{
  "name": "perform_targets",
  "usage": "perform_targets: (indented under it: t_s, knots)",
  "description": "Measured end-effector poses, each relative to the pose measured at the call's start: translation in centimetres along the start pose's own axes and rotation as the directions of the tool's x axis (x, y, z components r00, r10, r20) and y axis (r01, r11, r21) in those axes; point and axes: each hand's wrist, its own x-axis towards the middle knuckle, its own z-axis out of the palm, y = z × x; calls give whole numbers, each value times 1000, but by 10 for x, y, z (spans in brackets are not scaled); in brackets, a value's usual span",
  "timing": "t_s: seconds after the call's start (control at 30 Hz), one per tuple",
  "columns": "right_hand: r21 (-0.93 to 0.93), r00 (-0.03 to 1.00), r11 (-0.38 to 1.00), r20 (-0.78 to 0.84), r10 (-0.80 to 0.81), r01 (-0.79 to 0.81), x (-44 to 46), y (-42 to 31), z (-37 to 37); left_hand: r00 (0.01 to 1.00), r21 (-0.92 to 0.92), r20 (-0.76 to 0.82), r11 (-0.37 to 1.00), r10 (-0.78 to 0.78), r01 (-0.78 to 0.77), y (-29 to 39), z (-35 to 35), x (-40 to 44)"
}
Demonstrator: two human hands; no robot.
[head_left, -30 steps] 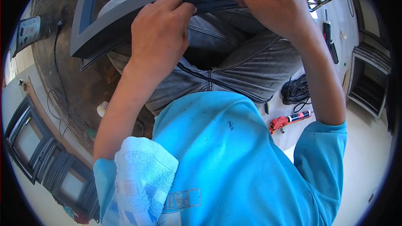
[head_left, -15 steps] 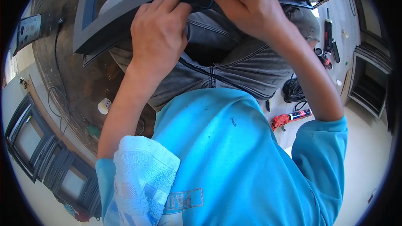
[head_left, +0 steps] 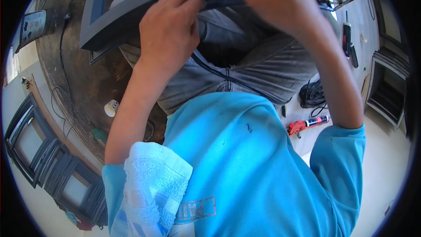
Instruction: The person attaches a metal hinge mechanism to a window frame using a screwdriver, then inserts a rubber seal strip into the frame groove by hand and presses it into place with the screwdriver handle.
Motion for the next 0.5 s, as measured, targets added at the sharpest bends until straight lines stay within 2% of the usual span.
perform_targets:
  t_s: [0.1,0.17,0.23,0.3,0.33,0.37,0.4,0.43,0.5]
  knots:
    - [157,986,985,-160,-39,65,1,5,9,1000,-42,-3,999,-22,22,-2,4,-3]
    - [120,979,973,78,186,-194,-14,1,19,999,-32,17,999,-28,29,0,0,-4]
    - [-10,965,972,121,233,-233,-9,-7,11,1000,-43,6,999,-27,27,0,-2,-2]
    - [-53,966,976,141,216,-211,4,-20,-1,1000,-80,-7,996,-31,30,-3,-4,-6]
    - [-73,998,997,62,9,-4,4,-11,-1,999,-81,-4,996,-40,40,-3,-4,-10]
    - [-89,995,994,-70,-75,68,7,-14,3,999,-77,-12,996,-49,48,-5,-5,-12]
    - [-125,967,983,-201,-156,133,11,-16,7,998,-75,-19,996,-58,57,-6,-4,-12]
    - [-120,920,992,-381,-92,49,18,-40,21,999,-42,1,998,-54,54,-4,-5,-12]
    - [60,982,996,-173,74,-65,11,-43,-11,998,27,33,999,-47,46,1,-7,-7]
